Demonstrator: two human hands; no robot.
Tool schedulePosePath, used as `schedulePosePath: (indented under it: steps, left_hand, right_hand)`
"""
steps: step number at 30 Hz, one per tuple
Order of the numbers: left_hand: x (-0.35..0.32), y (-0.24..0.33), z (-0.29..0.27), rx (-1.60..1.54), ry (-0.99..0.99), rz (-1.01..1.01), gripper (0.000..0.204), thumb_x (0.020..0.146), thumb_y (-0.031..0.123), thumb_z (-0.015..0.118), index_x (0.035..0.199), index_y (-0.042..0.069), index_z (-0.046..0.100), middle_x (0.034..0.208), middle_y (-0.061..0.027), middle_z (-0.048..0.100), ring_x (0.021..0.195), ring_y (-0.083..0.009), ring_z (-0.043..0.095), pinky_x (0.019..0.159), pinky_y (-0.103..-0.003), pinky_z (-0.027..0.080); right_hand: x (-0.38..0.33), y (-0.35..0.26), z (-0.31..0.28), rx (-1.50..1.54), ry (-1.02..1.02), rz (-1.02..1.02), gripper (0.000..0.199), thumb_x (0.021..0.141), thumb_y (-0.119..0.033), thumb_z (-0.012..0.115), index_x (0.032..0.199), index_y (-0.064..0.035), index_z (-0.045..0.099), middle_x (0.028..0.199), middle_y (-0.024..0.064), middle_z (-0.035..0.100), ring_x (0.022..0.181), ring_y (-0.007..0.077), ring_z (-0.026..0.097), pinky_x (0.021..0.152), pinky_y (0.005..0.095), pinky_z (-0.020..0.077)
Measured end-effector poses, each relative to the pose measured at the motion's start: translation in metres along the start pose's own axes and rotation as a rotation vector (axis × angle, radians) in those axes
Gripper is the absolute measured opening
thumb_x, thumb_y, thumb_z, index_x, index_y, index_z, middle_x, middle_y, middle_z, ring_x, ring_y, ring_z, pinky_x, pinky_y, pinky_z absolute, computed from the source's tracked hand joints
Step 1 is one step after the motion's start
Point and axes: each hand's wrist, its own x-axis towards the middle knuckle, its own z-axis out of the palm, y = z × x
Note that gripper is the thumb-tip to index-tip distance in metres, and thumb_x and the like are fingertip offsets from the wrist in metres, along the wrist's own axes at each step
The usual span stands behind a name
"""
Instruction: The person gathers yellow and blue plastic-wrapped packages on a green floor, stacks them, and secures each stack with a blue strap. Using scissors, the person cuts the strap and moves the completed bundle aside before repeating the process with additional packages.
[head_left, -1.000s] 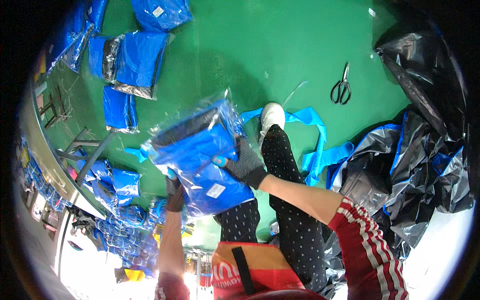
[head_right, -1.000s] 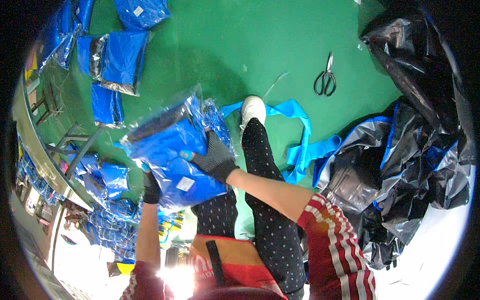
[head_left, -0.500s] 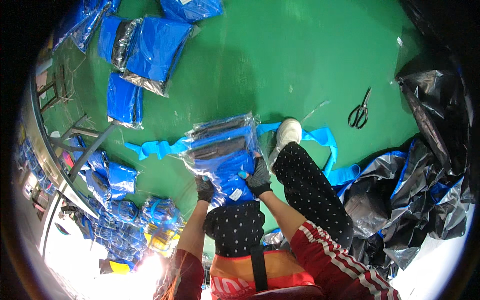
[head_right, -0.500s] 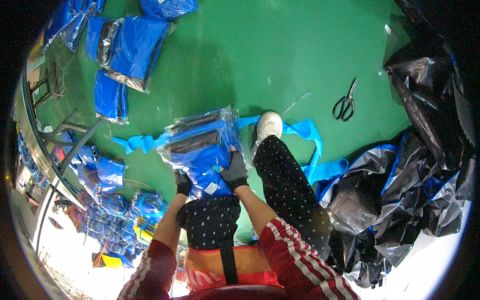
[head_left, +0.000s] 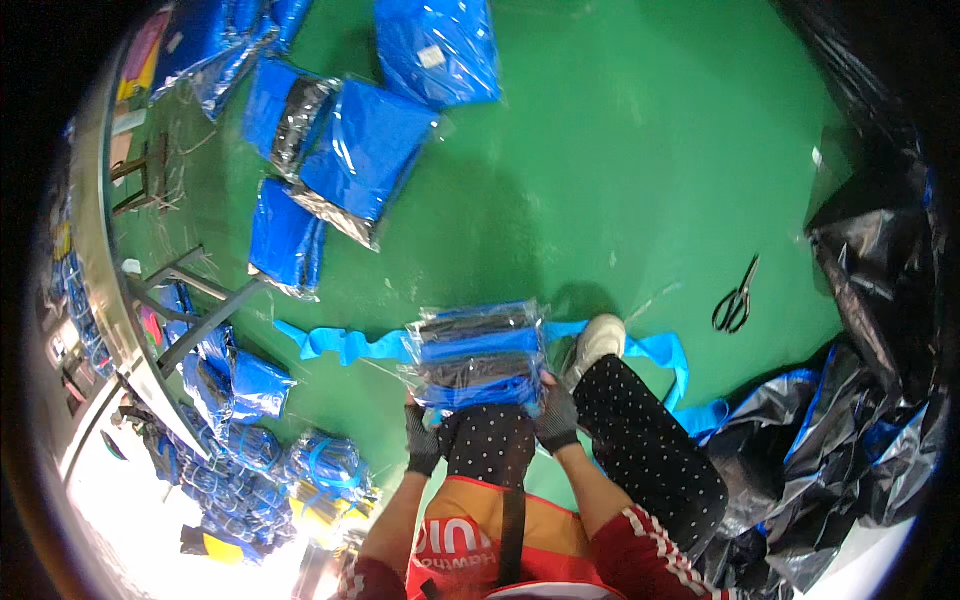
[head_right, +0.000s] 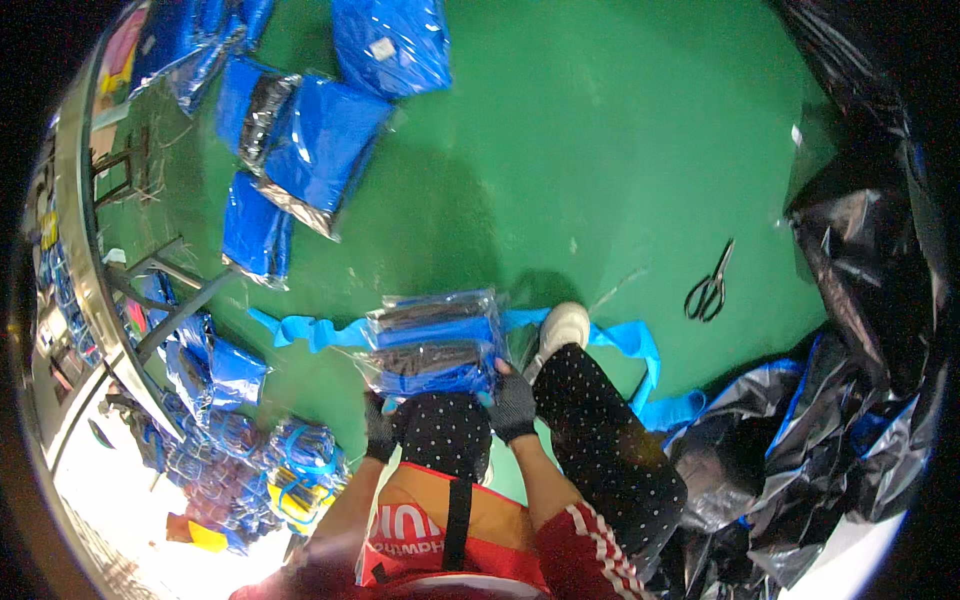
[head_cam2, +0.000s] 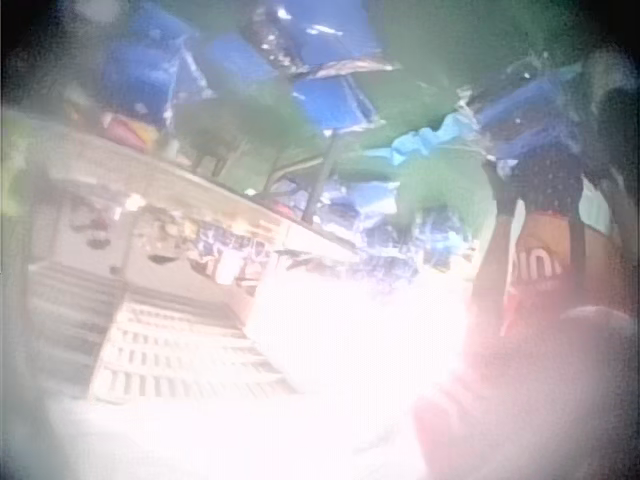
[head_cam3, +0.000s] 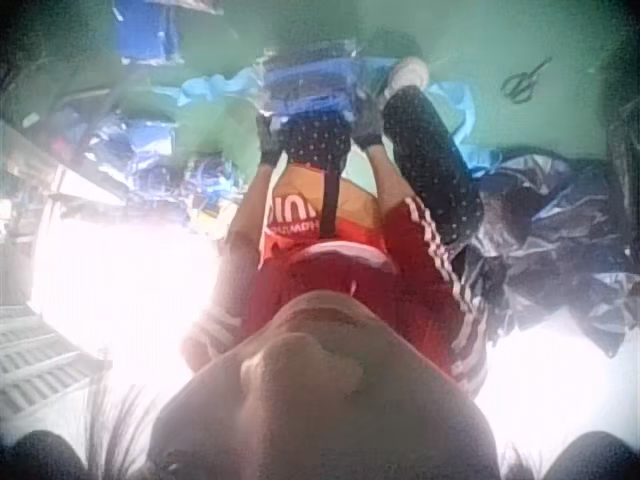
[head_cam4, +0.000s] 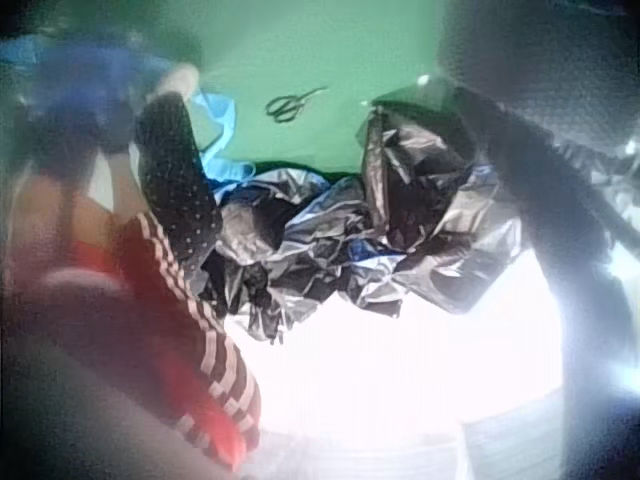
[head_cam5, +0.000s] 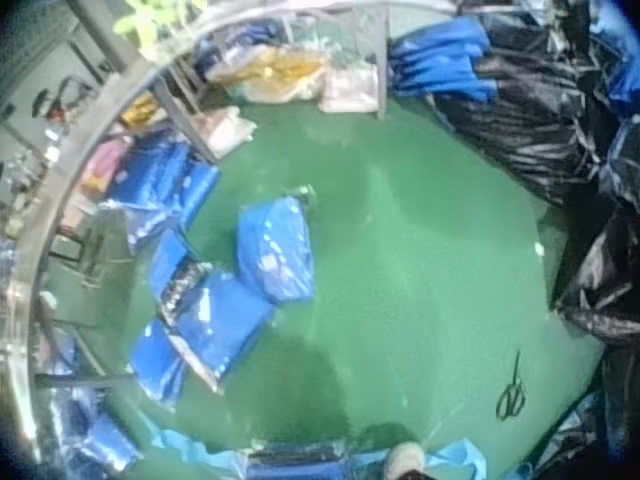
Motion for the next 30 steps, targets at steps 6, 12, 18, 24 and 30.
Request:
schedulePosePath:
  steps: [6, 12, 18, 24, 30]
  left_hand:
    - [0.08, 0.073, 0.031, 0.116, 0.17, 0.105, 0.058, 0.082, 0.021, 0.06, 0.133, 0.003, 0.038, 0.129, -0.0172, 0.044, 0.117, -0.0307, 0.045, 0.098, -0.039, 0.036]
    - [0.128, 0.069, 0.053, 0.179, 0.306, -0.001, 0.03, 0.077, 0.016, 0.065, 0.103, 0.008, 0.054, 0.107, -0.0165, 0.051, 0.1, -0.0373, 0.051, 0.085, -0.042, 0.043]
    - [0.145, 0.06, 0.059, 0.267, 0.355, 0.057, 0.021, 0.074, 0.02, 0.065, 0.085, 0.007, 0.052, 0.096, -0.0154, 0.05, 0.095, -0.0374, 0.05, 0.081, -0.045, 0.042]
    - [0.155, 0.07, 0.053, 0.427, 0.196, -0.111, 0.034, 0.075, 0.029, 0.063, 0.095, 0.004, 0.053, 0.106, -0.0179, 0.049, 0.103, -0.0391, 0.045, 0.086, -0.048, 0.039]
    - [0.287, 0.167, -0.052, 0.52, 0.649, 0.633, 0.062, 0.08, 0.037, 0.06, 0.128, 0.002, 0.042, 0.128, -0.0235, 0.044, 0.12, -0.0434, 0.039, 0.101, -0.052, 0.029]
  right_hand:
    - [0.048, -0.077, 0.021, -0.032, 0.382, 0.024, 0.089, 0.082, -0.038, 0.063, 0.143, 0.0022, 0.012, 0.132, 0.0254, 0.042, 0.121, 0.0361, 0.043, 0.103, 0.037, 0.0284]
    - [0.097, -0.094, 0.048, 0.128, 0.516, 0.204, 0.061, 0.093, -0.046, 0.035, 0.126, 0.0063, 0.041, 0.084, 0.0187, 0.059, 0.073, 0.0288, 0.053, 0.072, 0.0361, 0.0429]
    - [0.118, -0.068, 0.052, 0.023, 0.557, 0.271, 0.051, 0.093, -0.043, 0.036, 0.103, 0.0049, 0.05, 0.088, 0.0243, 0.056, 0.075, 0.0359, 0.051, 0.07, 0.0436, 0.0404]
    - [0.126, -0.069, 0.05, -0.263, 0.544, 0.352, 0.047, 0.091, -0.043, 0.039, 0.101, 0.001, 0.05, 0.09, 0.0233, 0.057, 0.084, 0.0394, 0.052, 0.077, 0.0447, 0.0408]
    - [0.266, -0.171, -0.021, -0.092, 0.632, -0.273, 0.075, 0.08, -0.034, 0.068, 0.131, 0.0095, 0.033, 0.135, 0.0262, 0.037, 0.127, 0.0354, 0.034, 0.108, 0.0405, 0.0251]
